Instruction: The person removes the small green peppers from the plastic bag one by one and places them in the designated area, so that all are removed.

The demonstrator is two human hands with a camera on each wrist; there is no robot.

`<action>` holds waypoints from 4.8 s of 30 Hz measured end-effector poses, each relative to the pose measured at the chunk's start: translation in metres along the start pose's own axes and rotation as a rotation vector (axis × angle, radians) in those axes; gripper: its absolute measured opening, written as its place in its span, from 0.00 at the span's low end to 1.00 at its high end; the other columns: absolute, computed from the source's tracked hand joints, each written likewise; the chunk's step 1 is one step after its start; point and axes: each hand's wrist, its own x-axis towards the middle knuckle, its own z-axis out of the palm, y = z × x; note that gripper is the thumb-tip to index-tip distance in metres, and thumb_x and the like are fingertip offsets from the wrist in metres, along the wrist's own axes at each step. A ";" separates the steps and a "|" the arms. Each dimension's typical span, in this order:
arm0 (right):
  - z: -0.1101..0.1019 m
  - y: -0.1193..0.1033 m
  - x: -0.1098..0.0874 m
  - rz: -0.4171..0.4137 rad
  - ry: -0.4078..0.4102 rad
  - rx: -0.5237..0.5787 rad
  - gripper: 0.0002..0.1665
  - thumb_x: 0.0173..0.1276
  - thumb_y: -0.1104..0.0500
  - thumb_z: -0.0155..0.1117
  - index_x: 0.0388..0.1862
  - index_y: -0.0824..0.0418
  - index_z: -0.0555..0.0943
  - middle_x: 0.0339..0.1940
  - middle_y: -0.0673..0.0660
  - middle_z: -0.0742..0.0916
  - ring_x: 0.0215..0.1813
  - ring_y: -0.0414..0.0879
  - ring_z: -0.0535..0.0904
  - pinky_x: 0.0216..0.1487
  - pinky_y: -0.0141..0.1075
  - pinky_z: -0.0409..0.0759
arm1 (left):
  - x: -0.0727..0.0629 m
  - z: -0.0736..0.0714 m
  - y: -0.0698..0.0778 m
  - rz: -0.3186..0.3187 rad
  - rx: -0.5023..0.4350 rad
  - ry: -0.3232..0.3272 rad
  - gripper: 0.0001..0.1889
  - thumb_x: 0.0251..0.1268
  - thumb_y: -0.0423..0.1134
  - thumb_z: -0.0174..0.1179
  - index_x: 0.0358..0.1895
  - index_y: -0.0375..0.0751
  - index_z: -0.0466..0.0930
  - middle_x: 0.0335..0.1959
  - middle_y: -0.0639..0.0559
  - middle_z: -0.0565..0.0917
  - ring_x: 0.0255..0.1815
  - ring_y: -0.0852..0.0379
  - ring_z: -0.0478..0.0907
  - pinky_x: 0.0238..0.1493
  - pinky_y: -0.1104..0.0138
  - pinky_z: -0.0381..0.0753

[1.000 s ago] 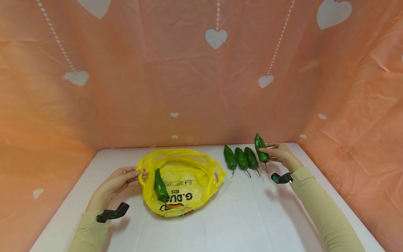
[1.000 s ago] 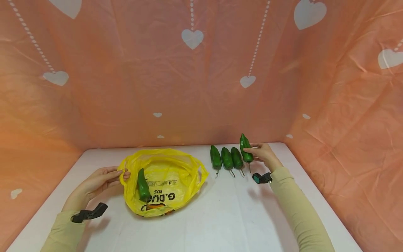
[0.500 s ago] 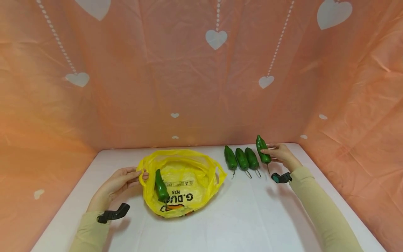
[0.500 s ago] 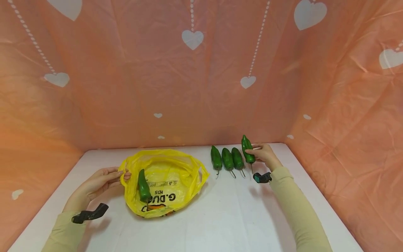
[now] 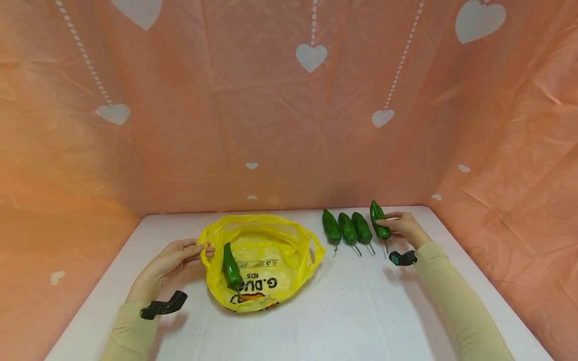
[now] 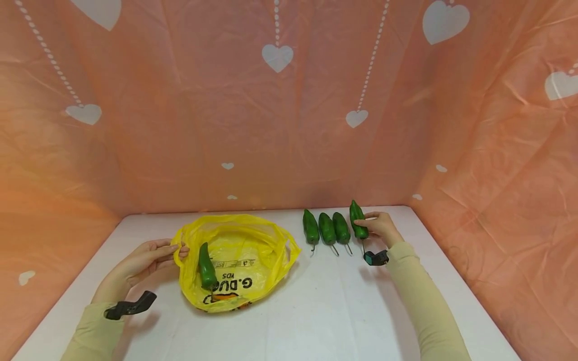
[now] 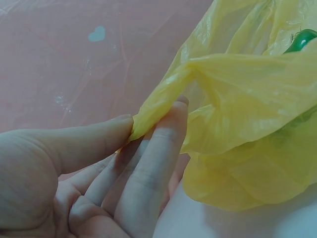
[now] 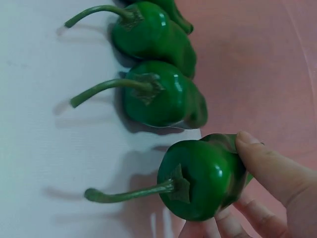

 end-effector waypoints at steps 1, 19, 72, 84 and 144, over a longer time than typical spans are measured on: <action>0.000 0.000 0.000 0.000 -0.004 -0.005 0.38 0.67 0.51 0.65 0.64 0.75 0.65 0.48 0.63 0.77 0.34 0.39 0.78 0.45 0.39 0.82 | 0.000 0.000 0.000 -0.001 -0.001 0.000 0.27 0.72 0.36 0.53 0.63 0.16 0.58 0.46 0.45 0.85 0.47 0.54 0.82 0.51 0.64 0.79; 0.009 0.011 0.008 0.005 0.029 -0.090 0.38 0.65 0.51 0.66 0.62 0.77 0.68 0.39 0.58 0.77 0.34 0.45 0.73 0.37 0.35 0.79 | 0.001 0.000 0.002 -0.017 -0.011 0.012 0.29 0.73 0.34 0.52 0.65 0.15 0.54 0.45 0.44 0.84 0.47 0.55 0.83 0.51 0.64 0.80; -0.018 0.001 -0.011 -0.066 -0.123 0.028 0.43 0.74 0.43 0.50 0.71 0.75 0.57 0.67 0.76 0.65 0.66 0.65 0.66 0.67 0.52 0.66 | -0.004 -0.001 0.001 0.015 -0.021 -0.004 0.24 0.73 0.33 0.52 0.60 0.14 0.60 0.43 0.44 0.85 0.46 0.54 0.83 0.50 0.64 0.80; -0.028 -0.019 -0.025 -0.173 -0.120 0.106 0.40 0.75 0.45 0.51 0.69 0.76 0.58 0.65 0.73 0.69 0.60 0.54 0.75 0.63 0.47 0.71 | -0.003 0.001 0.002 -0.012 0.002 0.024 0.27 0.73 0.35 0.52 0.65 0.16 0.57 0.44 0.43 0.85 0.47 0.54 0.83 0.52 0.62 0.79; 0.174 -0.108 -0.043 -0.248 -0.663 0.292 0.28 0.75 0.59 0.53 0.66 0.75 0.66 0.60 0.73 0.75 0.63 0.67 0.69 0.62 0.51 0.72 | -0.005 -0.002 -0.003 0.000 -0.025 0.001 0.29 0.74 0.34 0.50 0.65 0.12 0.54 0.45 0.45 0.84 0.46 0.57 0.82 0.50 0.64 0.80</action>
